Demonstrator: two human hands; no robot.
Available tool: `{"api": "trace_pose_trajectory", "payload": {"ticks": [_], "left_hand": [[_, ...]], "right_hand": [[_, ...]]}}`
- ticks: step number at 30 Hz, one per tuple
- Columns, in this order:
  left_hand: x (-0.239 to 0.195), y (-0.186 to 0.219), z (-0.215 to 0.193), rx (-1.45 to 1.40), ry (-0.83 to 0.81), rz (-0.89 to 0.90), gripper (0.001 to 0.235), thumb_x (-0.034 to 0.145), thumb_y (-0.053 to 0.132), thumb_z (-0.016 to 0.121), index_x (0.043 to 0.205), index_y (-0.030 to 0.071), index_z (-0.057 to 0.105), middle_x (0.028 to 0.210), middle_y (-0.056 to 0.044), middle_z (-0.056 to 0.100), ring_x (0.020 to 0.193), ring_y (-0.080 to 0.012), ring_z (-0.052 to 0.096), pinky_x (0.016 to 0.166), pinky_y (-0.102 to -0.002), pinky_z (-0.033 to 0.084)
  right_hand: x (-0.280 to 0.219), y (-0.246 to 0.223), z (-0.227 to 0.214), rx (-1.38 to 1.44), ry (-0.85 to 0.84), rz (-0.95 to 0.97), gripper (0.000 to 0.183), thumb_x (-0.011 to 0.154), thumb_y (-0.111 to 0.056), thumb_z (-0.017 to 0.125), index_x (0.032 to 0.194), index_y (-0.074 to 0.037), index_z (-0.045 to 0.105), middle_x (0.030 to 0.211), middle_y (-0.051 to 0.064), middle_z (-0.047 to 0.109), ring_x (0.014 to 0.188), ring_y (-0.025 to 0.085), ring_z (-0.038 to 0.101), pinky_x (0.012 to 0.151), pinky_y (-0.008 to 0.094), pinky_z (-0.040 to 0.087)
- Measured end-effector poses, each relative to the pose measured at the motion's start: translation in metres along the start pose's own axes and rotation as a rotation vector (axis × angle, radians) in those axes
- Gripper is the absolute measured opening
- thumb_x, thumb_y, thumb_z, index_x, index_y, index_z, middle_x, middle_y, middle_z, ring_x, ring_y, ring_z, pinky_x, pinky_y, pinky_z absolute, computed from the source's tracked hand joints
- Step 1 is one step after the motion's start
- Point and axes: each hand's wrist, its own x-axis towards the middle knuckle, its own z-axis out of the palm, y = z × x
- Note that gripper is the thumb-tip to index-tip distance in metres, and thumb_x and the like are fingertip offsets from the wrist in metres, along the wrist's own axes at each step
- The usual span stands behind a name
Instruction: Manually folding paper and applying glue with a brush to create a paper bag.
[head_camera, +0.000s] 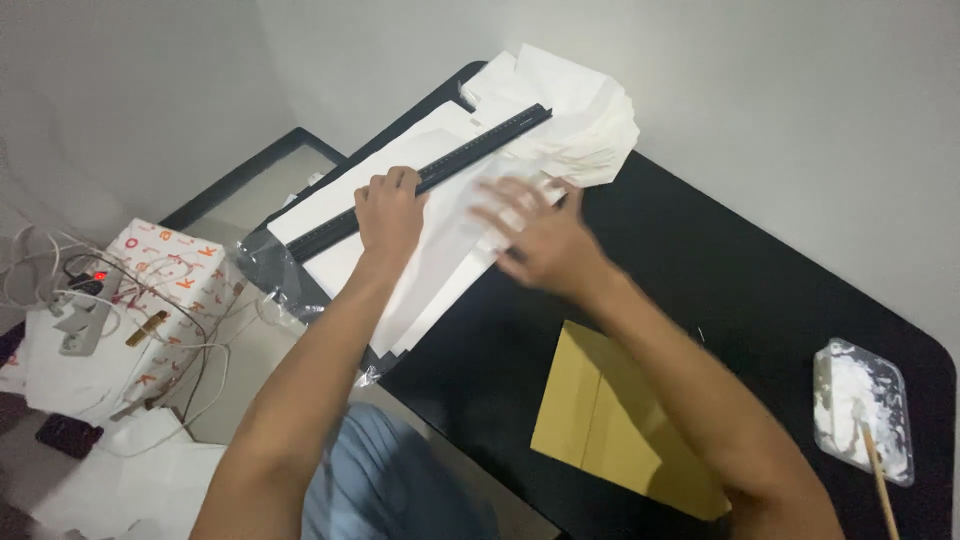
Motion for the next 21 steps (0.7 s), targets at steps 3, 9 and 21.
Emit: {"api": "trace_pose_trajectory", "payload": {"ticks": [3,9,21], "left_hand": [[0.0,0.002,0.001,0.035,0.021,0.018,0.023,0.101,0.032,0.069,0.118,0.016,0.067,0.122,-0.003,0.066,0.114,-0.0248,0.065,0.098,-0.05,0.048],[0.011,0.002,-0.015,-0.028,-0.017,-0.003,0.022,0.1,0.027,0.071,0.118,0.015,0.069,0.124,-0.005,0.065,0.114,-0.0264,0.065,0.099,-0.055,0.049],[0.008,-0.001,-0.014,-0.031,-0.08,0.012,0.025,0.102,0.027,0.069,0.124,0.016,0.067,0.127,-0.007,0.065,0.117,-0.024,0.063,0.099,-0.053,0.047]], "right_hand": [[-0.01,-0.029,0.02,-0.052,0.22,-0.232,0.035,0.1,-0.028,0.057,0.134,-0.031,0.055,0.159,-0.002,0.043,0.141,0.016,0.043,0.1,0.056,0.024],[-0.024,-0.035,0.012,0.006,0.299,-0.16,0.008,0.103,-0.019,0.062,0.099,-0.025,0.067,0.119,-0.008,0.067,0.125,0.009,0.054,0.106,0.056,0.021],[-0.212,-0.048,-0.042,0.12,0.211,-0.008,0.034,0.101,-0.019,0.058,0.135,-0.02,0.056,0.137,0.001,0.067,0.127,0.016,0.063,0.116,0.059,0.028]]}}
